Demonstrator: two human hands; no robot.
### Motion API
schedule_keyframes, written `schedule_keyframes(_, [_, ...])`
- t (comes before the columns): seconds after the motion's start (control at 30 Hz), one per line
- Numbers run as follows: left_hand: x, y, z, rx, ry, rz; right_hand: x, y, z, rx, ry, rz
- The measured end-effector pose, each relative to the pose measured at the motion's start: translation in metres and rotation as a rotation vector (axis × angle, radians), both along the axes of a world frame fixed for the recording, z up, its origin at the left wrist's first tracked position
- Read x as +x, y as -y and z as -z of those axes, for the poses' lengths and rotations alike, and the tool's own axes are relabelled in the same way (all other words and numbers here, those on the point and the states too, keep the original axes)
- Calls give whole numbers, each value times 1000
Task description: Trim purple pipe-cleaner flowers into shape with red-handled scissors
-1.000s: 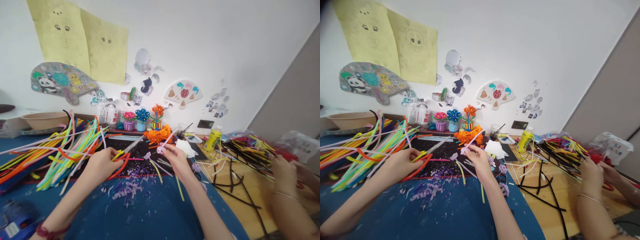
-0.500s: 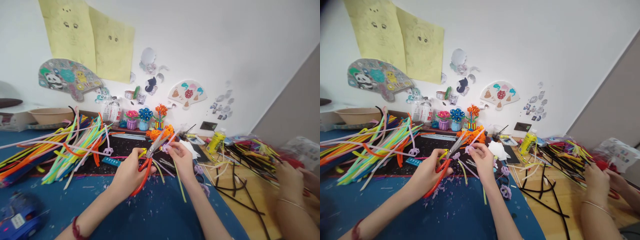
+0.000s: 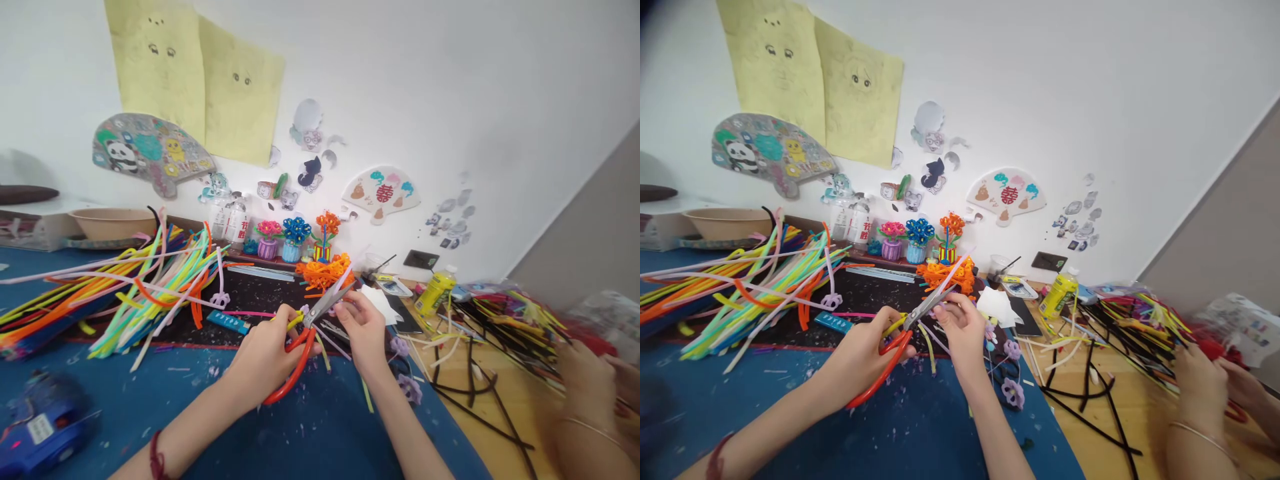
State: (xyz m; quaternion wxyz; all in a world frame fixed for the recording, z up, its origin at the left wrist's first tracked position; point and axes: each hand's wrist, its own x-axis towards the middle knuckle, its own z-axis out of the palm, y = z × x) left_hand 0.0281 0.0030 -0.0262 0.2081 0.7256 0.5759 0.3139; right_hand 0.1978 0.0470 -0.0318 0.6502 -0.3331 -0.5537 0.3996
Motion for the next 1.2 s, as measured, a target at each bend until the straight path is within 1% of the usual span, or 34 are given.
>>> schedule_keyframes(0.1, [0, 0, 1, -6, 18, 4, -3, 1, 2, -4, -3, -4])
schedule_keyframes(0.4, [1, 2, 2, -23, 36, 11, -2, 3, 0, 31, -15, 63])
schedule_keyframes(0.67, [2, 3, -2, -19, -8, 6, -2, 1, 2, 63, -18, 51])
schedule_keyframes(0.93, [-1, 2, -3, 36, -49, 4, 1, -2, 3, 15, -25, 102])
schedule_keyframes(1.07, [-4, 0, -2, 55, -99, 31, 8, -7, 0, -48, -37, 38])
schedule_keyframes(1.2, [-7, -1, -4, 34, -94, 57, 17, -7, -6, -53, 43, -47])
